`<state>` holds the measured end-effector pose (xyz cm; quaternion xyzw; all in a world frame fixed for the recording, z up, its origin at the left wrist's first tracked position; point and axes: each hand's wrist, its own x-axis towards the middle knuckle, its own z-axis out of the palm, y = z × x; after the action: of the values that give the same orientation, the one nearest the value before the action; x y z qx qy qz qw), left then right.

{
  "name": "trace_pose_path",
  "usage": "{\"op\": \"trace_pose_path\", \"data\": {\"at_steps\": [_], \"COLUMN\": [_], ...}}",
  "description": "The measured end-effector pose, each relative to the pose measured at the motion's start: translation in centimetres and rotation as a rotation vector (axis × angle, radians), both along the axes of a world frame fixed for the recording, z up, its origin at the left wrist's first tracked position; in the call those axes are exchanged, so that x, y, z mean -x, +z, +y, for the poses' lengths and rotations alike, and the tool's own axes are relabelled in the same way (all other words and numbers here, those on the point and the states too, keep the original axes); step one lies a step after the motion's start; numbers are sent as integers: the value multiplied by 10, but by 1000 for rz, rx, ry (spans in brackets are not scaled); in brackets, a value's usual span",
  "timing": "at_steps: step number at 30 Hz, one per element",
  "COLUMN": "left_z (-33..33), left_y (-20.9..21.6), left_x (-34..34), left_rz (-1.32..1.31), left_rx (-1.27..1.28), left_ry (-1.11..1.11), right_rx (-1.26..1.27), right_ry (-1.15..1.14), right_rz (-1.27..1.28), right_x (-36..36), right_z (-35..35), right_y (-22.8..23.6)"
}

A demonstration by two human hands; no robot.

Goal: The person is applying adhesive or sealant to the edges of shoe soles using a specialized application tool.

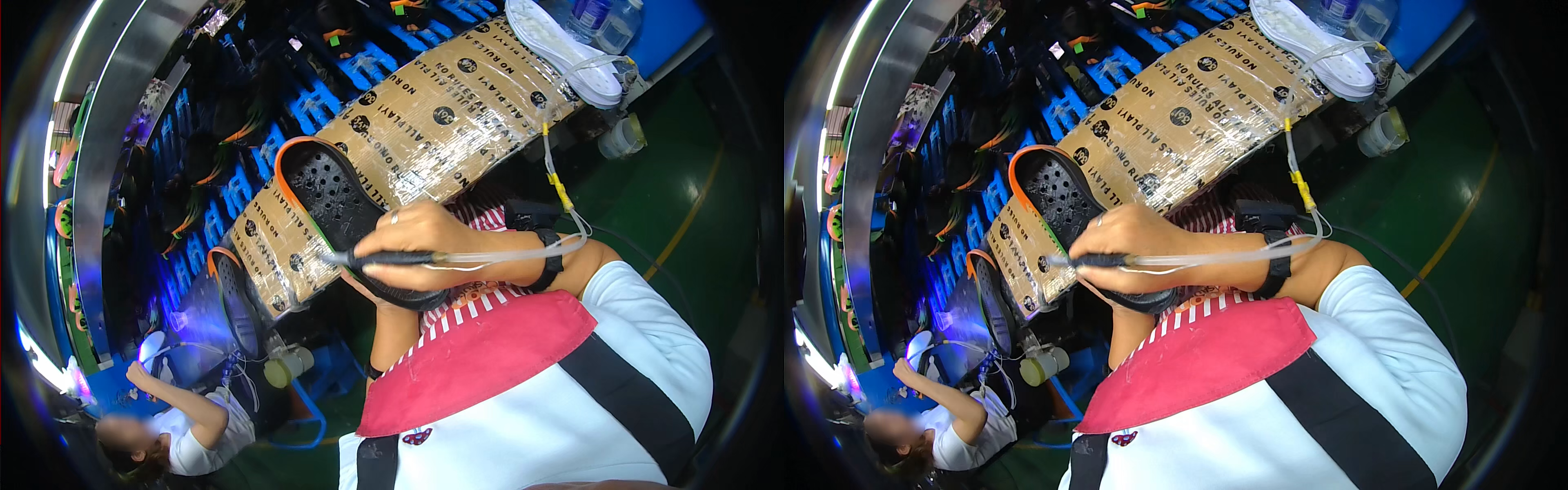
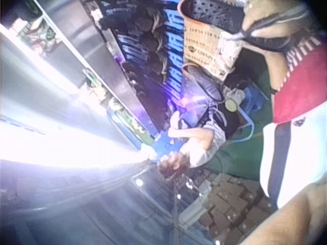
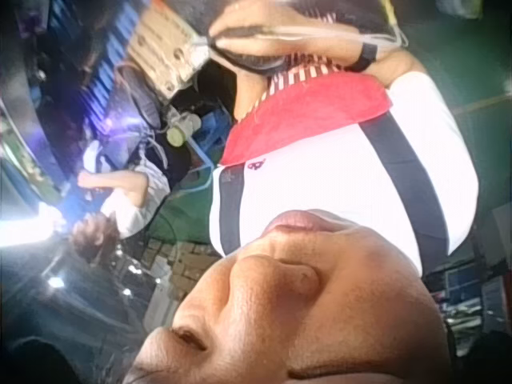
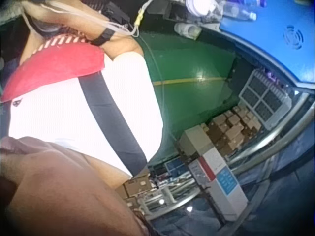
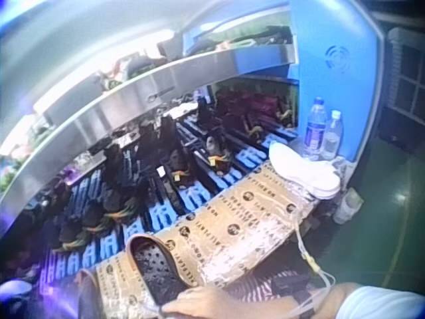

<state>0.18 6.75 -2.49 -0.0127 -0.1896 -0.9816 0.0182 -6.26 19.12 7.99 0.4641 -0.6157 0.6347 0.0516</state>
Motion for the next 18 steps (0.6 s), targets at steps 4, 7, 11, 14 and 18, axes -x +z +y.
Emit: {"op": "trace_pose_path", "data": {"at_steps": [4, 7, 11, 14, 18], "left_z": [-2, -2, -8, -12, -15], "left_y": [-1, 1, 3, 4, 7], "left_x": [3, 3, 1, 4, 7], "left_rz": [16, 13, 27, 49, 93], "left_rx": [-1, 2, 2, -2, -20], "left_ry": [4, -7, -13, -6, -13], "right_rx": [-83, -176, 38, 12, -129], "right_ry": [-309, -137, 75, -154, -181], "right_rz": [109, 219, -18, 9, 177], "right_x": [-1, -8, -10, -11, -23], "right_z": [1, -2, 0, 2, -1], "right_y": [-8, -15, -11, -9, -20]}}
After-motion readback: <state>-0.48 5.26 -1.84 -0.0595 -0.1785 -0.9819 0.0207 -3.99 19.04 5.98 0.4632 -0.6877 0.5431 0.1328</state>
